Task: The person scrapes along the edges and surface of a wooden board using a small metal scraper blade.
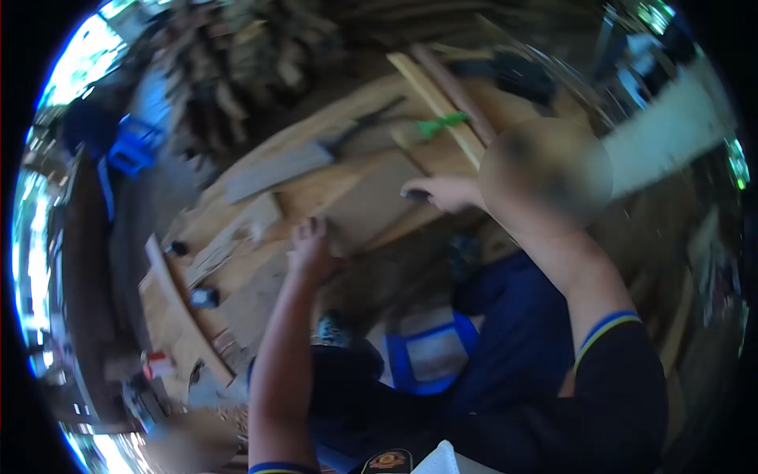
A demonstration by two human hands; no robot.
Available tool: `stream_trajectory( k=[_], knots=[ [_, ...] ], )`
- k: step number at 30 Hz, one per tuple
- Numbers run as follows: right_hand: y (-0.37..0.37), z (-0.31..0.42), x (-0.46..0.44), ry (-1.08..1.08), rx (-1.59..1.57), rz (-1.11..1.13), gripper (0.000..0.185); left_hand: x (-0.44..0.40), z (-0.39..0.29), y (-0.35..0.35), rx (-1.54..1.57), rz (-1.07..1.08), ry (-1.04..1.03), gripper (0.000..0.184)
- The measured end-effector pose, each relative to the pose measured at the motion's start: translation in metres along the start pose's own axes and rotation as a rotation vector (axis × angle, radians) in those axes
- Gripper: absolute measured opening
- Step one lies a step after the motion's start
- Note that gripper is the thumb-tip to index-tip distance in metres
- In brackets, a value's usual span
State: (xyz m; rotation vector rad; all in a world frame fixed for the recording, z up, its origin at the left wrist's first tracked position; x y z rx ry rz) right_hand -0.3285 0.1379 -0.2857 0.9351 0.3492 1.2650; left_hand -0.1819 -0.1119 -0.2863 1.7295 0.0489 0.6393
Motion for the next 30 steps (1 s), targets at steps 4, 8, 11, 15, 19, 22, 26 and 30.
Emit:
stream_trajectory(
  k=[4, 8, 11, 15, 19, 22, 26, 30],
  knots=[
    [0.012, -0.077, 0.033, 0.025, -0.231, -0.109, 0.041, -0.003, -0.005, -0.010, -0.061, 0.023, 0.038, 0.128],
    [0.035, -0.060, 0.039, -0.041, -0.210, -0.146, 0.027, -0.002, -0.006, -0.003, -0.089, 0.073, 0.096, 0.129],
    [0.034, -0.048, 0.030, -0.089, -0.184, -0.123, 0.027, -0.007, -0.002, -0.007, -0.104, 0.082, 0.093, 0.131],
    [0.040, -0.038, 0.018, -0.049, -0.033, -0.159, 0.025, -0.006, -0.003, -0.002, -0.111, 0.072, 0.078, 0.130],
    [0.045, -0.057, 0.025, -0.129, -0.091, -0.185, 0.025, -0.003, -0.006, 0.002, -0.110, 0.045, 0.046, 0.128],
    [0.041, -0.058, 0.019, -0.116, -0.087, -0.202, 0.025, -0.006, -0.002, -0.001, -0.127, 0.043, 0.058, 0.127],
    [0.030, -0.064, 0.016, -0.111, -0.230, -0.158, 0.026, -0.004, -0.006, 0.001, -0.120, 0.073, 0.091, 0.126],
    [0.032, -0.064, 0.017, -0.102, -0.221, -0.157, 0.026, -0.003, -0.002, -0.001, -0.074, 0.047, 0.076, 0.126]
  ],
)
Point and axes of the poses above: each hand's wrist, its own x-axis away from the middle knuckle, its own y-axis out of the back of the hand, z = x × y, the point moved 7 cm from there along -x, towards the middle knuckle, and after that the axes turned 15 degrees about y, right-handed, at the moved point
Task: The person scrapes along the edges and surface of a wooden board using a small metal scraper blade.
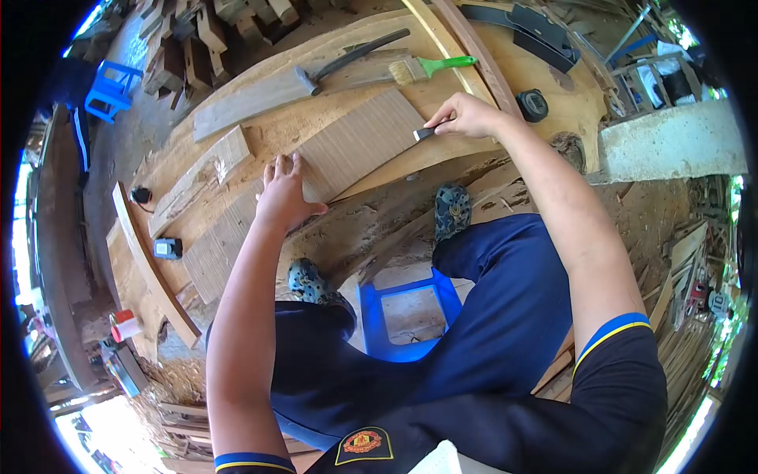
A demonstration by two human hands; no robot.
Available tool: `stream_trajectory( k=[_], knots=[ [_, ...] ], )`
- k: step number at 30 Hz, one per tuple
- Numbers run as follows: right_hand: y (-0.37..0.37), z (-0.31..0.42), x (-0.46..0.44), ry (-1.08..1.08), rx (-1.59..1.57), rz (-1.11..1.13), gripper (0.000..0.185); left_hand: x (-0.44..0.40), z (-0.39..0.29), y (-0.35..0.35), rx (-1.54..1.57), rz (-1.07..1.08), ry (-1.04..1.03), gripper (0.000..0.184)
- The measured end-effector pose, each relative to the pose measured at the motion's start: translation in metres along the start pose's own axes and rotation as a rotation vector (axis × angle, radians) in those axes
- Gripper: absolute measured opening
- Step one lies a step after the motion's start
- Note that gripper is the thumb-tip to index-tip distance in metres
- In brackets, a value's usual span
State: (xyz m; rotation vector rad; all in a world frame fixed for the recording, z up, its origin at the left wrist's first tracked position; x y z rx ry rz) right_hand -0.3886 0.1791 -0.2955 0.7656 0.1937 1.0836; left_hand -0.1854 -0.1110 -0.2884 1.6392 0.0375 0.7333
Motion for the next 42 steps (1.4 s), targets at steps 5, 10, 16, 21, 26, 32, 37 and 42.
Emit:
stream_trajectory(
  k=[5, 10, 16, 21, 26, 32, 37, 42],
  knots=[
    [-0.009, -0.002, -0.009, 0.045, -0.026, 0.052, 0.026, 0.005, 0.004, 0.001, 0.031, 0.020, 0.045, 0.124],
    [-0.046, 0.066, -0.033, 0.192, 0.330, 0.045, 0.027, 0.002, 0.001, 0.002, 0.014, 0.035, 0.057, 0.124],
    [-0.009, 0.028, -0.015, 0.102, 0.173, 0.033, 0.024, 0.013, 0.004, 0.006, 0.028, 0.012, 0.055, 0.123],
    [-0.005, 0.038, -0.012, 0.058, 0.247, 0.007, 0.025, 0.010, 0.000, 0.007, -0.012, 0.041, 0.075, 0.121],
    [-0.007, 0.016, -0.007, 0.093, 0.048, -0.001, 0.024, 0.007, -0.004, 0.008, -0.006, 0.028, 0.045, 0.122],
    [-0.006, -0.022, -0.004, 0.091, -0.144, -0.021, 0.031, 0.012, 0.001, 0.002, 0.056, 0.005, 0.039, 0.117],
    [-0.005, 0.054, -0.004, 0.172, 0.161, -0.027, 0.034, 0.015, 0.005, 0.002, 0.080, 0.074, 0.065, 0.123],
    [-0.017, 0.091, 0.002, 0.031, 0.123, 0.054, 0.036, 0.016, 0.008, -0.009, 0.073, 0.029, 0.030, 0.121]
  ],
)
Point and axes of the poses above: each hand's wrist, its own x-axis away from the middle knuckle, its own y-axis out of the back of the hand, z = x × y, the point moved 7 cm from there along -x, towards the middle knuckle, and after that the axes turned 15 degrees about y, right-handed, at the moved point
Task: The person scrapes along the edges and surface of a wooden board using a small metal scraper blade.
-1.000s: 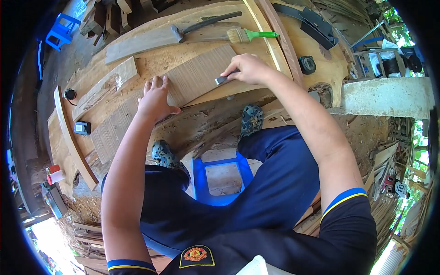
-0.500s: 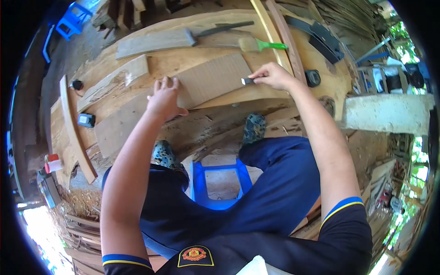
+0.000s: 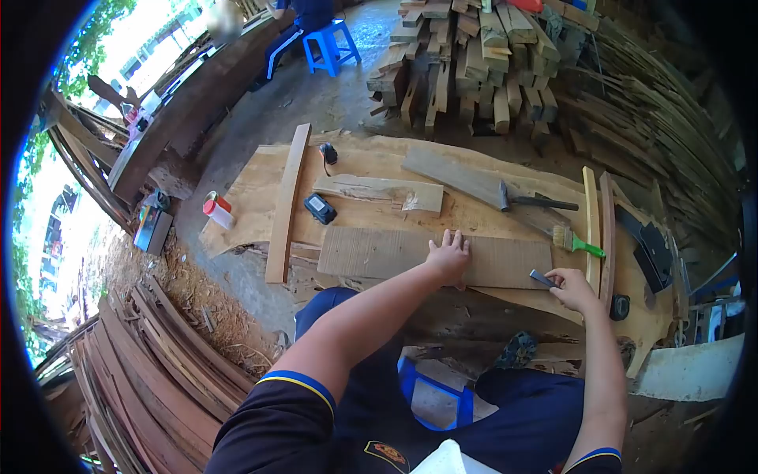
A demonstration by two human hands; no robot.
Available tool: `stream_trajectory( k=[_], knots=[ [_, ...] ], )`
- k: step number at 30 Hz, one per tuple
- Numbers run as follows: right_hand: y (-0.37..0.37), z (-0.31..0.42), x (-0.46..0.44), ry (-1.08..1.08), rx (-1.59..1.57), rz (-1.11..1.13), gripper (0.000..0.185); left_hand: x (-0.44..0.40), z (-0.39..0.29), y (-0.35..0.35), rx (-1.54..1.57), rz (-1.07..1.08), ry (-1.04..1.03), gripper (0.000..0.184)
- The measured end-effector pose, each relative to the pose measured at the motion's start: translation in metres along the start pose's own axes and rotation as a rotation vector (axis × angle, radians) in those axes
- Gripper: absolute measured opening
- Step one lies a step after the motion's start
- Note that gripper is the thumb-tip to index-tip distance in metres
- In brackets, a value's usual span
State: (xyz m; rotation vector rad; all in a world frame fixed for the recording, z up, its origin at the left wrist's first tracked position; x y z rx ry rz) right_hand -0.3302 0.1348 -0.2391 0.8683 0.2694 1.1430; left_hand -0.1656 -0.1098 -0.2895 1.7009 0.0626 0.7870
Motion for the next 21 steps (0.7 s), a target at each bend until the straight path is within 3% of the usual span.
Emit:
stream_trajectory(
  k=[1, 4, 6, 7, 8, 10, 12, 17, 21],
  knots=[
    [0.000, 0.006, 0.004, -0.089, -0.065, 0.002, 0.037, 0.000, 0.001, 0.000, 0.002, -0.020, -0.013, 0.122],
    [-0.010, 0.012, 0.000, 0.006, 0.014, 0.025, 0.033, 0.007, 0.004, 0.000, -0.028, -0.068, -0.049, 0.109],
    [-0.015, 0.033, 0.003, 0.017, 0.068, 0.007, 0.032, 0.006, 0.004, 0.003, -0.042, -0.081, -0.113, 0.088],
    [-0.019, 0.042, 0.005, 0.001, 0.106, 0.007, 0.031, 0.006, 0.005, 0.004, -0.031, -0.172, -0.137, 0.058],
    [-0.028, 0.043, 0.001, 0.314, 0.306, -0.149, 0.033, -0.003, 0.011, -0.003, 0.040, -0.223, -0.126, 0.035],
    [-0.044, 0.046, -0.001, 0.141, 0.289, -0.124, 0.033, 0.004, 0.010, 0.008, 0.080, -0.127, -0.149, 0.016],
    [-0.060, 0.050, -0.002, 0.069, 0.329, -0.137, 0.029, 0.012, 0.011, 0.012, 0.147, -0.161, -0.125, 0.010],
    [-0.077, 0.071, 0.009, -0.064, 0.352, -0.123, 0.023, 0.028, 0.002, 0.011, 0.074, -0.122, -0.145, 0.016],
    [-0.095, 0.070, 0.016, -0.095, 0.431, -0.142, 0.023, 0.041, -0.014, 0.014, 0.207, -0.129, -0.326, 0.031]
  ],
)
Point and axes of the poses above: each hand's wrist, its own x-axis away from the middle knuckle, its own y-axis out of the back of the hand, z = x × y, the point moved 7 cm from there along -x, towards the middle knuckle, and after that the axes turned 15 degrees about y, right-handed, at the moved point
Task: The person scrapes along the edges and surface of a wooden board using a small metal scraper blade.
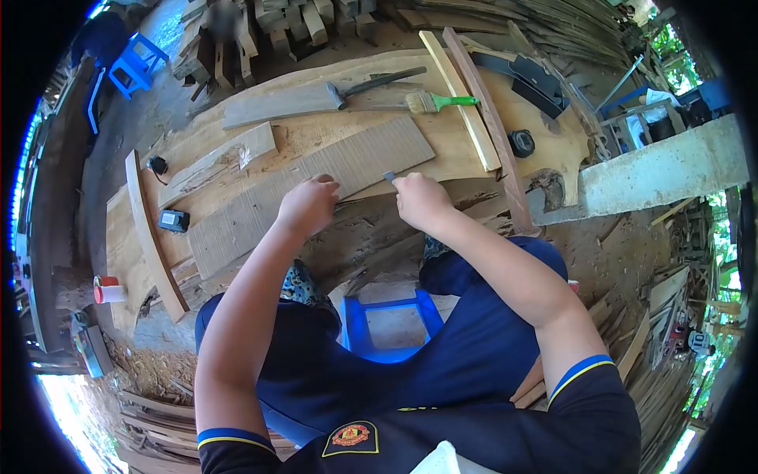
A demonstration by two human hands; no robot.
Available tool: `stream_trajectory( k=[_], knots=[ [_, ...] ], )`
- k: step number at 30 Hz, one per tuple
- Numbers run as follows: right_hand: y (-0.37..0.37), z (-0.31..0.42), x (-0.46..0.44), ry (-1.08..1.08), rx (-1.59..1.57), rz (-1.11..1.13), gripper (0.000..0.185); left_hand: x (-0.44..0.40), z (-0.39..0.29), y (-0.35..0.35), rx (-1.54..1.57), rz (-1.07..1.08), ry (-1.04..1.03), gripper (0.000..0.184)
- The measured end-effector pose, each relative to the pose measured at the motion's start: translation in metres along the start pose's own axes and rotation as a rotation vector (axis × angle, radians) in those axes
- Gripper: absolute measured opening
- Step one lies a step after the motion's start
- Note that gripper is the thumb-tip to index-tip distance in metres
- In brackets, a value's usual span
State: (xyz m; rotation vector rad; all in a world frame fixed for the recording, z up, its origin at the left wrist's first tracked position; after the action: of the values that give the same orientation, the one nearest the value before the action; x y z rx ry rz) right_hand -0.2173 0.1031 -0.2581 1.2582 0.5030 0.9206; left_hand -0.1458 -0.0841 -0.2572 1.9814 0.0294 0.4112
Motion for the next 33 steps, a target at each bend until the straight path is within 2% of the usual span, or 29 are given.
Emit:
stream_trajectory(
  k=[5, 8, 11, 14, 18, 20, 26, 33],
  knots=[
    [-0.005, -0.008, 0.006, 0.000, -0.073, -0.057, 0.023, 0.013, -0.018, -0.019, -0.248, -0.058, -0.159, 0.060],
    [-0.007, -0.007, 0.010, 0.022, -0.057, -0.086, 0.026, 0.015, -0.020, -0.023, -0.435, -0.006, -0.046, 0.071],
    [-0.009, -0.004, 0.013, 0.015, -0.068, -0.114, 0.027, 0.012, -0.010, -0.024, -0.347, 0.091, 0.052, 0.070],
    [-0.014, -0.006, 0.010, 0.032, -0.066, -0.151, 0.024, 0.002, -0.004, -0.033, -0.309, 0.131, 0.010, 0.073],
    [-0.010, -0.004, -0.001, 0.012, -0.104, -0.031, 0.022, -0.007, -0.005, -0.037, -0.401, 0.164, 0.004, 0.079],
    [-0.014, -0.007, -0.003, 0.044, -0.074, -0.047, 0.022, -0.010, -0.006, -0.033, -0.411, 0.214, 0.041, 0.085],
    [-0.014, -0.009, 0.012, 0.098, -0.060, -0.175, 0.025, -0.011, -0.006, -0.033, -0.422, 0.154, 0.006, 0.077],
    [-0.012, -0.009, -0.009, 0.098, -0.071, -0.131, 0.028, -0.008, -0.010, -0.031, -0.431, 0.175, 0.008, 0.079]
  ],
)
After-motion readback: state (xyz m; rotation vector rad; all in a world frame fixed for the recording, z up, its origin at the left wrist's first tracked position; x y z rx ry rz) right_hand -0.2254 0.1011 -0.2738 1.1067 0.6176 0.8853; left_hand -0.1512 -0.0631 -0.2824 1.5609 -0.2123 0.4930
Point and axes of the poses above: each hand's wrist, its own x-axis away from the middle knuckle, its own y-axis out of the back of the hand, z = x × y, the point moved 7 cm from there along -x, towards the middle knuckle, and after that the axes turned 15 degrees about y, right-handed, at the moved point
